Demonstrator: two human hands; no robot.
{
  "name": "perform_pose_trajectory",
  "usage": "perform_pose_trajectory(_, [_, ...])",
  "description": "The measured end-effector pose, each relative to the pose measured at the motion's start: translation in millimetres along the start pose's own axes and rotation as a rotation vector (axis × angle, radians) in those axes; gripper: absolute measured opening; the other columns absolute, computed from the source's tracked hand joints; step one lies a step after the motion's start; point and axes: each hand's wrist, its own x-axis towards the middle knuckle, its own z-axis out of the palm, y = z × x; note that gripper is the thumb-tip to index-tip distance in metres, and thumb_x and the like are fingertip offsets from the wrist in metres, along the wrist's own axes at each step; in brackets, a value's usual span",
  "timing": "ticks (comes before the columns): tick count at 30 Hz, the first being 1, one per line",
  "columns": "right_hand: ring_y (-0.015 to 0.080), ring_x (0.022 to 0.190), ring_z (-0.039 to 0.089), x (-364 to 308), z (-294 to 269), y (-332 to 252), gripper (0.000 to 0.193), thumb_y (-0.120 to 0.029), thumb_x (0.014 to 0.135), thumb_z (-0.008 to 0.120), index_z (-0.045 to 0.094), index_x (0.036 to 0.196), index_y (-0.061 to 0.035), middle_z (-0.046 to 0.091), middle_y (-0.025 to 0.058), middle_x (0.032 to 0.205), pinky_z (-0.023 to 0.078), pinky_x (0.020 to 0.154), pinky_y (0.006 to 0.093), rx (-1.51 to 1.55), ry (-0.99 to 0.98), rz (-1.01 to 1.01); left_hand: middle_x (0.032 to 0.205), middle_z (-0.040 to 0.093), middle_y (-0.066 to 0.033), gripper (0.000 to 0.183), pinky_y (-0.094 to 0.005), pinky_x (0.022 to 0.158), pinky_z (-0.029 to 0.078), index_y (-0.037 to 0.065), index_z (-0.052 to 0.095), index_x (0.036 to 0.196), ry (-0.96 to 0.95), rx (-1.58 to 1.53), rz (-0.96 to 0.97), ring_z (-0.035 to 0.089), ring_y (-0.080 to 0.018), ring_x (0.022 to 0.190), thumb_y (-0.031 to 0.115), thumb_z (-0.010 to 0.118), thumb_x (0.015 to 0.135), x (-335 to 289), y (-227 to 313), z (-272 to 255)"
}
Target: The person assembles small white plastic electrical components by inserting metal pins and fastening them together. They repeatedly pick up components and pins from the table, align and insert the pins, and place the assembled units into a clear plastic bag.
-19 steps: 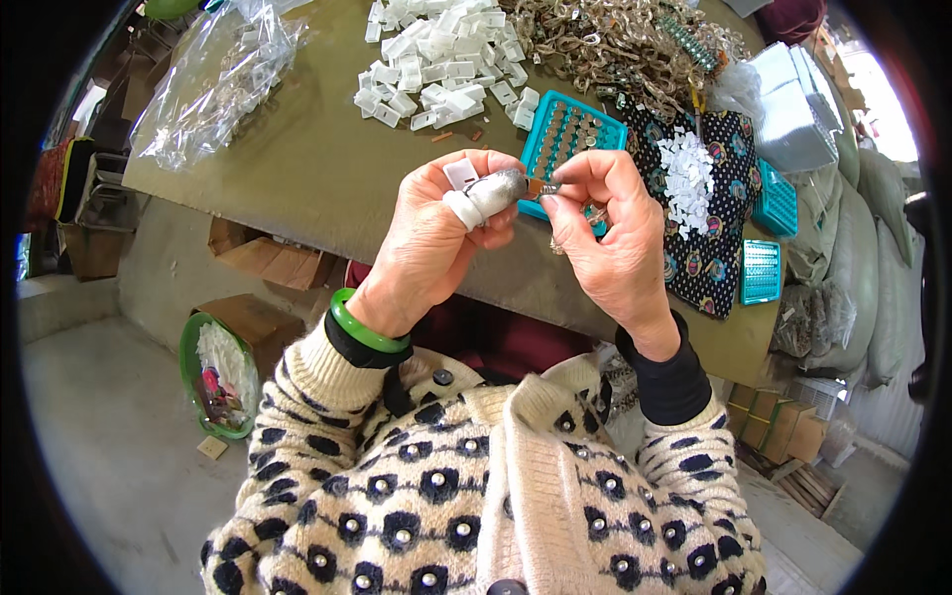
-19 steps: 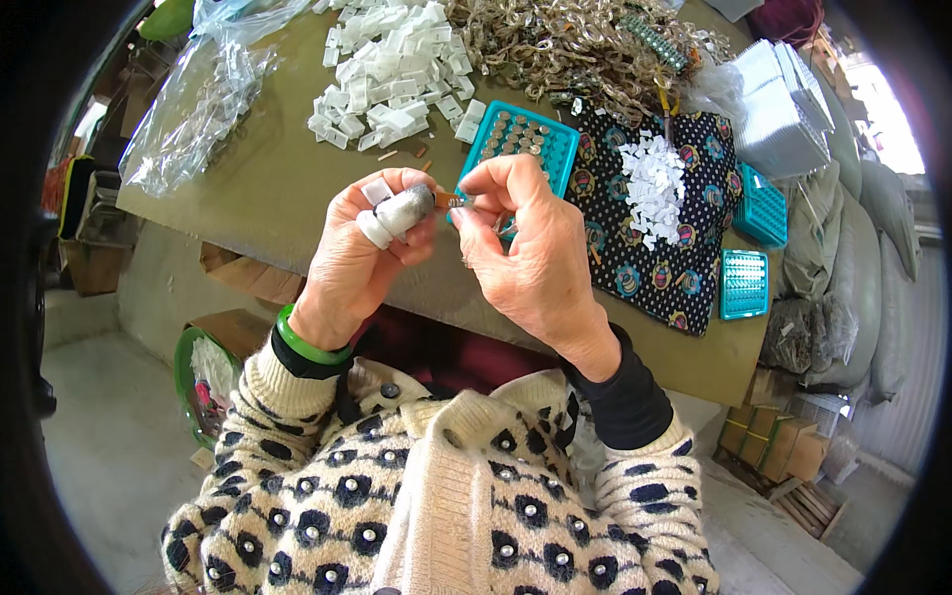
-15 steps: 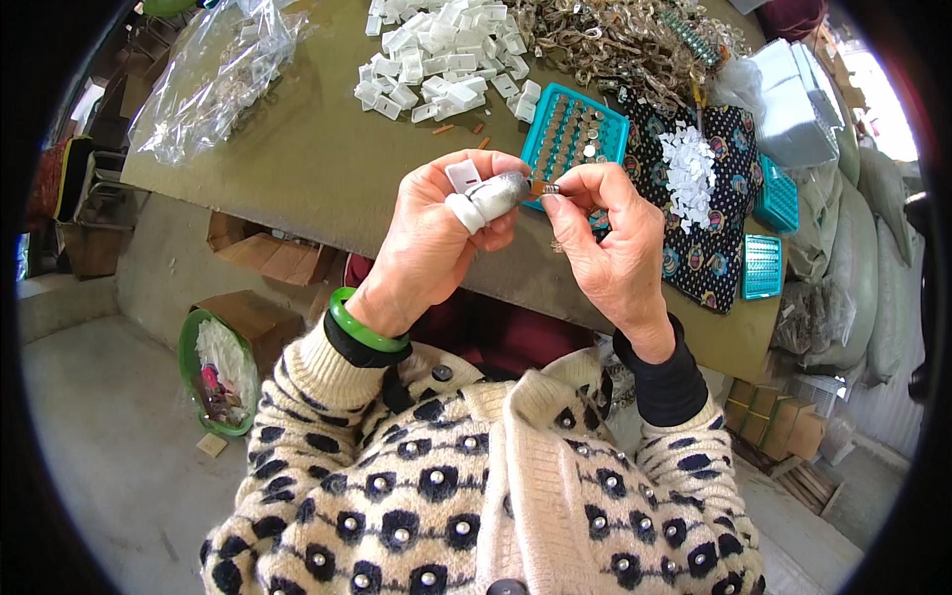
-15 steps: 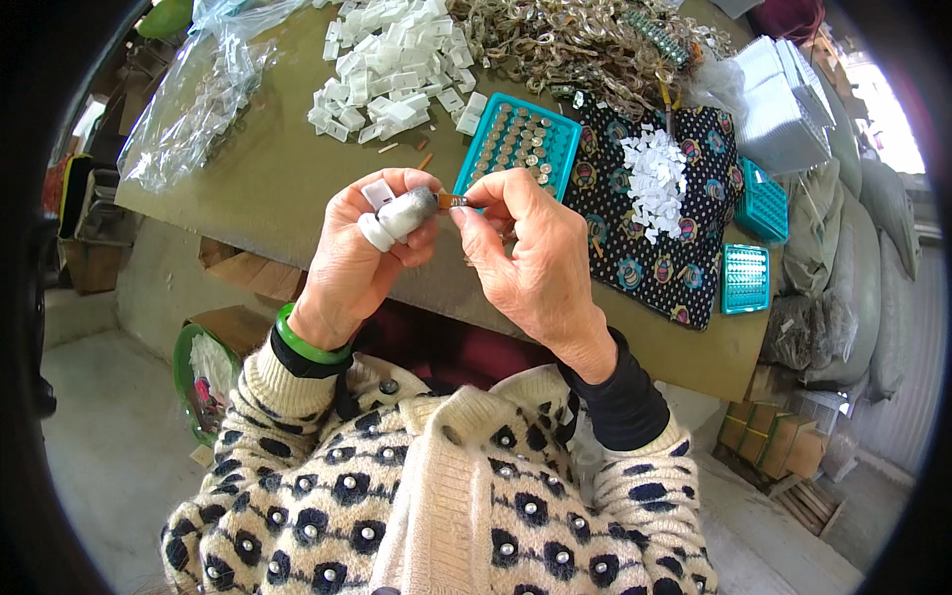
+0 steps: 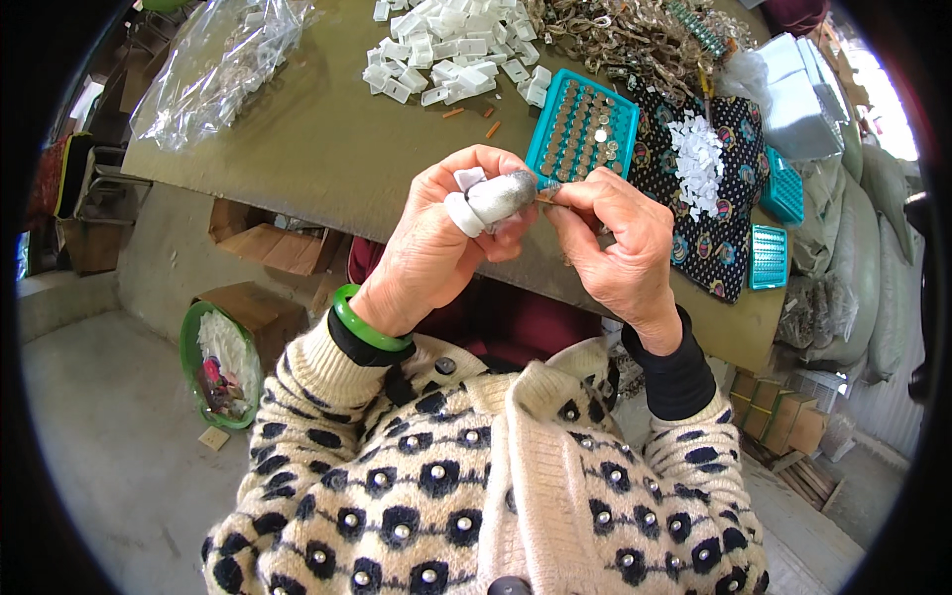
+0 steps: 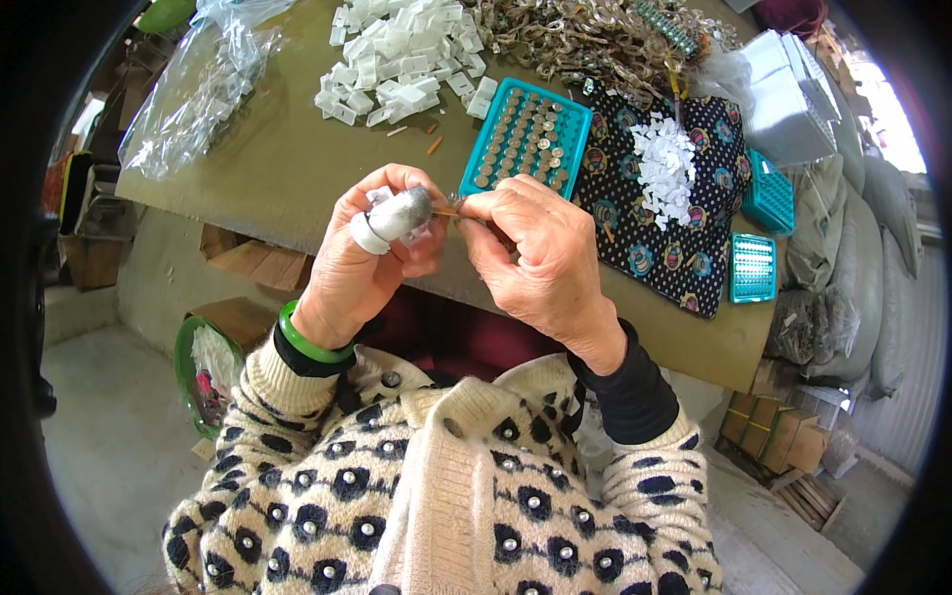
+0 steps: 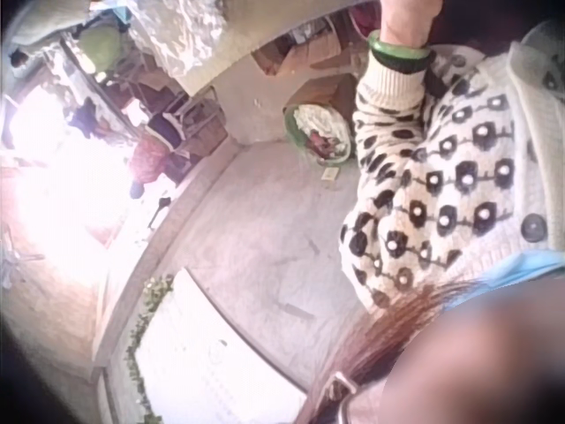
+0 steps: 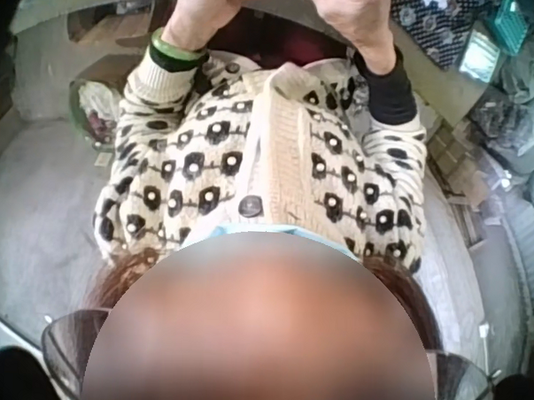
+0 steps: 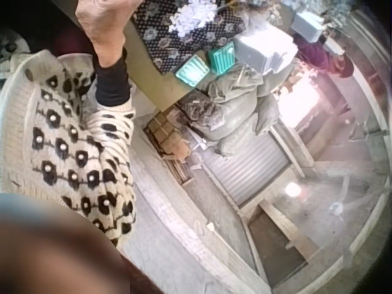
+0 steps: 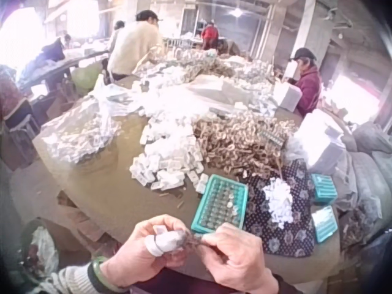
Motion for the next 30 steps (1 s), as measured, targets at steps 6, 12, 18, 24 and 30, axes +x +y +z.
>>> perform_pose_trajectory(6, [0.0205,0.062,0.059,1.0,2.2,-1.2,0.015,0.011,0.074,0.068,0.065,0.085,0.0007,0.062,0.0085,0.076,0.046,0.055,0.0298,0.125,0.047,-0.015,0.085,0.057,-0.0049,0.040,-0.0222,0.052,0.035,0.004,0.058,0.107,-0.088,-0.035,-0.027,0.046,-0.0100,0.065,0.040,0.067,0.093,-3.5,-5.6,-0.6])
perform_pose_trajectory(12, [0.0158,0.074,0.056,-6.8,7.3,-0.6,0.001,0.004,0.078,0.060,0.059,0.077,0.0034,0.062,0.0092,0.083,0.045,0.068,0.0280,0.279,0.035,0.119,0.080,0.053,-0.0030,0.035,-0.0213,0.050,0.032,0.006,0.060,0.105,-0.087,-0.077,-0.064,0.040,-0.0088,0.061,0.039,0.066,0.093,-5.7,-9.4,-3.1])
perform_pose_trajectory(18, [0.0143,0.071,0.056,-8.3,5.8,-1.7,0.006,0.006,0.076,0.057,0.057,0.073,0.0004,0.062,0.0083,0.081,0.044,0.063,0.0252,0.783,-0.047,0.582,0.077,0.050,-0.0005,0.024,-0.0226,0.053,0.034,0.008,0.063,0.105,-0.080,-0.285,-0.173,0.039,-0.0084,0.061,0.029,0.066,0.093,-7.9,-10.5,-6.7])
perform_pose_trajectory(24, [0.0193,0.081,0.063,-11.6,13.7,-20.7,0.013,0.006,0.084,0.065,0.061,0.095,0.0021,0.065,0.0114,0.090,0.050,0.077,0.0287,0.124,0.029,0.026,0.074,0.048,0.0008,0.021,-0.0241,0.054,0.034,0.008,0.061,0.104,-0.135,-0.343,-0.175,0.041,-0.0100,0.062,0.027,0.064,0.094,-8.1,-9.4,-11.4])
perform_pose_trajectory(30, [0.0148,0.076,0.062,-13.8,20.1,-14.0,0.010,0.005,0.088,0.065,0.062,0.097,0.0022,0.065,0.0082,0.089,0.050,0.070,0.0257,0.156,0.132,0.086,0.094,0.058,-0.0033,0.029,-0.0288,0.067,0.042,0.005,0.058,0.111,-0.009,-0.317,-0.084,0.055,-0.0153,0.079,0.030,0.057,0.098,-11.9,-11.1,-6.3])
